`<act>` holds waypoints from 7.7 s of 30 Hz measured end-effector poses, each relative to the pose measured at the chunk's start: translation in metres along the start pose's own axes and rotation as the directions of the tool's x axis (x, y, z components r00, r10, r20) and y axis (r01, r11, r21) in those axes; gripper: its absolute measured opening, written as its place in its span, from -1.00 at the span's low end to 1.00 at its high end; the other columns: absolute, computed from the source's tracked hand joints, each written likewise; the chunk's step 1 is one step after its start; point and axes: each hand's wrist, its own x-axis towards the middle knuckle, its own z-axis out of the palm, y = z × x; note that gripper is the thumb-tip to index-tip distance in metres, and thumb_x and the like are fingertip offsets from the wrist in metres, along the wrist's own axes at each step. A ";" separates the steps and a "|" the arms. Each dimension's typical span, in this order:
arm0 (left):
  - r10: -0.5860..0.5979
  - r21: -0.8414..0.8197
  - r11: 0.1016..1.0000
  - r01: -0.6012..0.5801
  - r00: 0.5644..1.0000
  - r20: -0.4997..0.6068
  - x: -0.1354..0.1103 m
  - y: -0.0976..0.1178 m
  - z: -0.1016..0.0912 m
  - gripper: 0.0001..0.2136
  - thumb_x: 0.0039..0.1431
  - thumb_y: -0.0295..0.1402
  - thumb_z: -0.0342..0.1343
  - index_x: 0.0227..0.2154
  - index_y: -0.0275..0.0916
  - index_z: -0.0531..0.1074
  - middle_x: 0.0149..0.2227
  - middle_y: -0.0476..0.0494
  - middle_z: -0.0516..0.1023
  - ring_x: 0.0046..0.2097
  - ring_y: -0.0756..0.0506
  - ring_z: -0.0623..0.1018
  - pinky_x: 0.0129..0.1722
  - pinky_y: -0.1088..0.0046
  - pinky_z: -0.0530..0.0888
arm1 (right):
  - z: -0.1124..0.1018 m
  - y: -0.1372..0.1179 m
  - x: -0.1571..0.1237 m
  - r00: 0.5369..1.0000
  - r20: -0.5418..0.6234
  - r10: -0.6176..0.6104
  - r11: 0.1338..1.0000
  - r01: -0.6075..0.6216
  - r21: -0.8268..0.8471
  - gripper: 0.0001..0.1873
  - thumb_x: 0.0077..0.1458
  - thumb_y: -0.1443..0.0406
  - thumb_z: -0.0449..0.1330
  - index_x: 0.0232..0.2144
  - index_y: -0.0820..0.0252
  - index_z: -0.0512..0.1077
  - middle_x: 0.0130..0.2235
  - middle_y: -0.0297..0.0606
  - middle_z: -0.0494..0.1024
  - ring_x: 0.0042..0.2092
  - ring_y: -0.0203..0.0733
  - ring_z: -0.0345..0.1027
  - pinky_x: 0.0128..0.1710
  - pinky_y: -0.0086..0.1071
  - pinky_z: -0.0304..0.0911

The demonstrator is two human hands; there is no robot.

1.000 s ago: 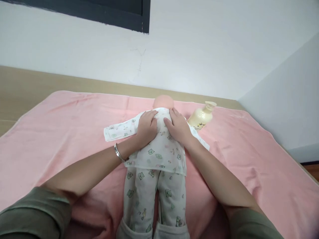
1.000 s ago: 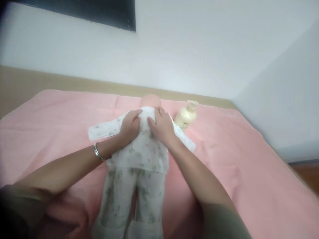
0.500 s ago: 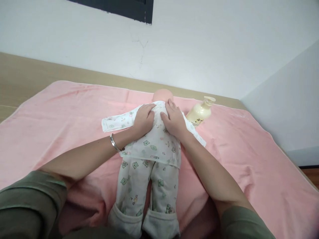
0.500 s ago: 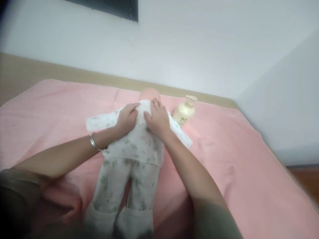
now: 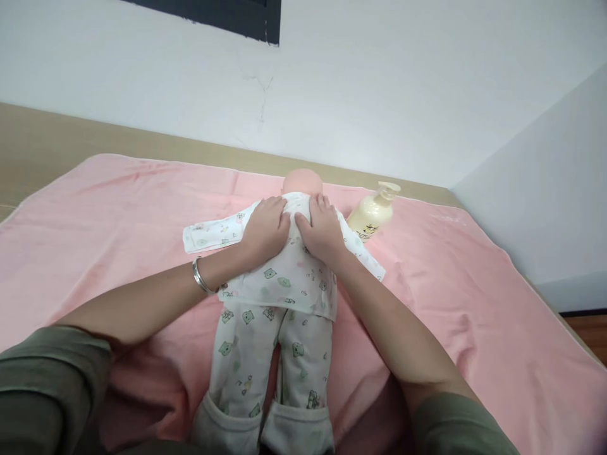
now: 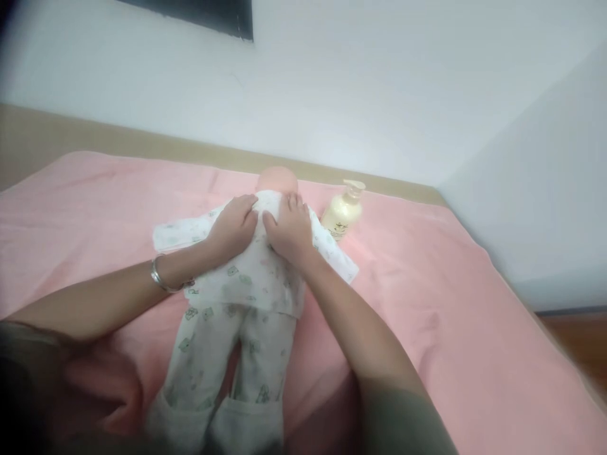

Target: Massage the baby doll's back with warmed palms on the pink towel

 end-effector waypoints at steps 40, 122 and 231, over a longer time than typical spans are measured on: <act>0.091 0.034 0.995 -0.095 0.991 0.098 0.009 0.004 -0.010 -0.77 0.31 -0.41 -0.20 -0.25 -0.25 0.38 -0.18 -0.31 0.54 -0.16 -0.24 0.48 -0.04 0.10 0.47 | -0.002 -0.018 -0.026 0.979 -0.102 -0.176 0.954 0.144 -0.263 -0.42 0.37 0.31 -0.17 0.20 0.67 0.33 0.18 0.36 0.46 0.25 0.27 0.34 0.29 0.06 0.22; 0.045 0.175 0.981 -0.081 0.979 0.197 0.015 0.001 -0.018 -0.73 0.34 -0.44 -0.21 -0.40 -0.25 0.36 -0.32 -0.24 0.50 -0.33 -0.16 0.44 -0.28 0.24 0.39 | -0.007 -0.030 -0.043 0.968 -0.070 -0.241 0.905 0.198 -0.378 -0.57 0.36 0.34 -0.09 0.06 0.55 0.42 0.05 0.26 0.56 0.14 0.18 0.42 0.17 -0.09 0.28; -0.135 0.113 0.988 0.110 0.961 0.243 0.019 0.004 -0.026 -0.72 0.34 -0.36 -0.21 -0.29 -0.25 0.42 -0.20 -0.29 0.58 -0.18 -0.22 0.55 -0.12 0.20 0.48 | -0.014 -0.030 -0.047 0.957 -0.008 -0.289 0.887 0.265 -0.379 -0.56 0.33 0.40 -0.08 0.11 0.58 0.40 0.15 0.29 0.50 0.21 0.21 0.38 0.25 -0.04 0.28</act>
